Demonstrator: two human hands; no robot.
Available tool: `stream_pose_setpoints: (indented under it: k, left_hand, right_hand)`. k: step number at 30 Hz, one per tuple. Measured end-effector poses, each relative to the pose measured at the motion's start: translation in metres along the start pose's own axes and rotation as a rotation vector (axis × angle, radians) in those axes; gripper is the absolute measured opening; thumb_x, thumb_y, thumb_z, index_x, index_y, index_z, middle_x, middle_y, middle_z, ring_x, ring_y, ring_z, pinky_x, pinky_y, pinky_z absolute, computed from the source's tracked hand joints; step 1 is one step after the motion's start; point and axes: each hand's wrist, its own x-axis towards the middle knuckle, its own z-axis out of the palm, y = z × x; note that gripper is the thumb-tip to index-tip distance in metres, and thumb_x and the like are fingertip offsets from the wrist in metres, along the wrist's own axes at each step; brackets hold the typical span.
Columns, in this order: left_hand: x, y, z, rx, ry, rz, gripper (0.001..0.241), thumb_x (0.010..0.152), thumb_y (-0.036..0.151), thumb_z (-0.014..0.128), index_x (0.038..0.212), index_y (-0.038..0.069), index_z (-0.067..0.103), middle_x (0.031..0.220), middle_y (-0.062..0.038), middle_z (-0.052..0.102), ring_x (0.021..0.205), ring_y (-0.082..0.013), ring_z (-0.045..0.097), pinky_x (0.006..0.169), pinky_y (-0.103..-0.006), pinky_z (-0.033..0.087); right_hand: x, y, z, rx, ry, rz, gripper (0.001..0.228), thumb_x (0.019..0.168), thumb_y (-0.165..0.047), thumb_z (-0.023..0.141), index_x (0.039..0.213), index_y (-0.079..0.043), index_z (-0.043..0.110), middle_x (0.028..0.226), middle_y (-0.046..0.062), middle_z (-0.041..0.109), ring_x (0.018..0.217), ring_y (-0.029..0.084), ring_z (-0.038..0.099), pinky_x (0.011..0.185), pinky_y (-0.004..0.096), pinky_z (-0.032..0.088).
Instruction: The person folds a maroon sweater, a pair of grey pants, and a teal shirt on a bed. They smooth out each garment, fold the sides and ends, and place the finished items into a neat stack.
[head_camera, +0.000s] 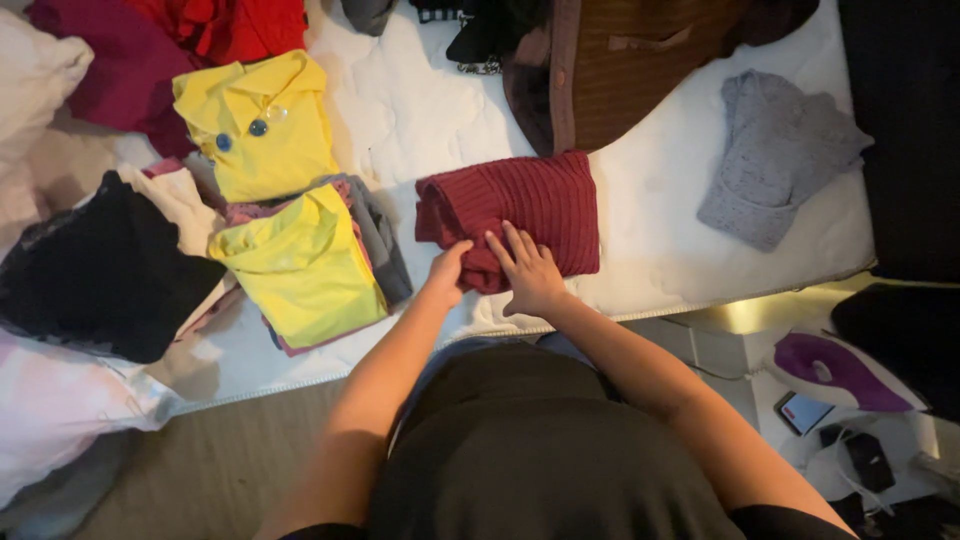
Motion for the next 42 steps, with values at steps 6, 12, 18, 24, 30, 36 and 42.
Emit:
stream_pose_setpoints:
  k: [6,12,18,24,30,36,42]
  left_hand:
    - [-0.036,0.021,0.038,-0.039,-0.077,0.023,0.039,0.087,0.034,0.067,0.119,0.011,0.069,0.11,-0.006,0.073,0.096,-0.0243,0.071,0.079,-0.0444,0.059]
    - [-0.081,0.053,0.048,0.553,-0.315,0.694,0.054,0.09,0.042,0.083,0.126,0.008,0.064,0.123,-0.007,0.068,0.114,-0.0207,0.064,0.098,-0.038,0.051]
    - [-0.127,0.093,0.118,0.794,-0.106,1.0,0.105,0.062,0.039,0.095,0.146,0.005,0.041,0.142,-0.01,0.048,0.13,-0.028,0.046,0.097,-0.0426,0.044]
    - [-0.011,0.011,0.169,0.052,-0.616,-0.047,0.092,0.085,0.038,0.084,0.157,-0.005,0.044,0.144,-0.017,0.062,0.124,-0.0309,0.064,0.11,-0.0437,0.047]
    - [0.014,-0.062,0.207,0.314,-0.363,0.12,0.079,0.075,0.016,0.08,0.145,0.004,0.045,0.137,-0.016,0.062,0.119,-0.0282,0.065,0.105,-0.0468,0.053]
    - [-0.03,-0.055,0.245,0.177,-0.22,-0.097,0.073,0.082,0.028,0.081,0.145,0.003,0.054,0.143,-0.014,0.063,0.125,-0.0259,0.063,0.105,-0.0403,0.05]
    - [-0.019,-0.051,0.286,0.477,-0.044,0.077,0.069,0.08,0.022,0.083,0.141,0.003,0.055,0.137,-0.014,0.067,0.123,-0.0272,0.064,0.106,-0.0409,0.051]
  right_hand:
    - [0.014,0.025,0.018,0.19,0.303,0.131,0.122,0.052,-0.04,0.097,0.154,-0.016,0.035,0.153,0.014,0.044,0.137,0.034,0.045,0.103,0.057,0.041]
    - [0.005,0.106,-0.035,0.835,0.5,0.353,0.044,0.093,-0.033,0.074,0.132,-0.012,0.07,0.121,0.015,0.075,0.113,0.029,0.072,0.1,0.04,0.057]
    - [-0.05,0.19,-0.087,1.775,0.386,0.267,0.049,0.09,-0.027,0.077,0.131,-0.003,0.064,0.129,0.013,0.069,0.115,0.024,0.069,0.103,0.04,0.055]
    - [-0.062,0.263,-0.055,2.055,0.187,0.514,0.058,0.092,-0.039,0.07,0.139,-0.005,0.061,0.13,0.011,0.071,0.114,0.024,0.07,0.102,0.039,0.055]
    - [-0.115,0.403,0.041,1.559,0.326,0.849,0.05,0.091,-0.047,0.069,0.125,-0.01,0.071,0.117,0.008,0.074,0.095,0.021,0.069,0.078,0.038,0.054]
    - [-0.146,0.538,0.065,0.866,0.807,1.013,0.043,0.088,-0.045,0.082,0.095,-0.004,0.073,0.081,0.008,0.067,0.07,0.019,0.059,0.065,0.034,0.048]
    - [-0.114,0.53,0.04,1.577,0.472,1.011,0.048,0.081,-0.036,0.089,0.113,-0.006,0.07,0.097,0.002,0.069,0.086,0.02,0.062,0.077,0.04,0.05]
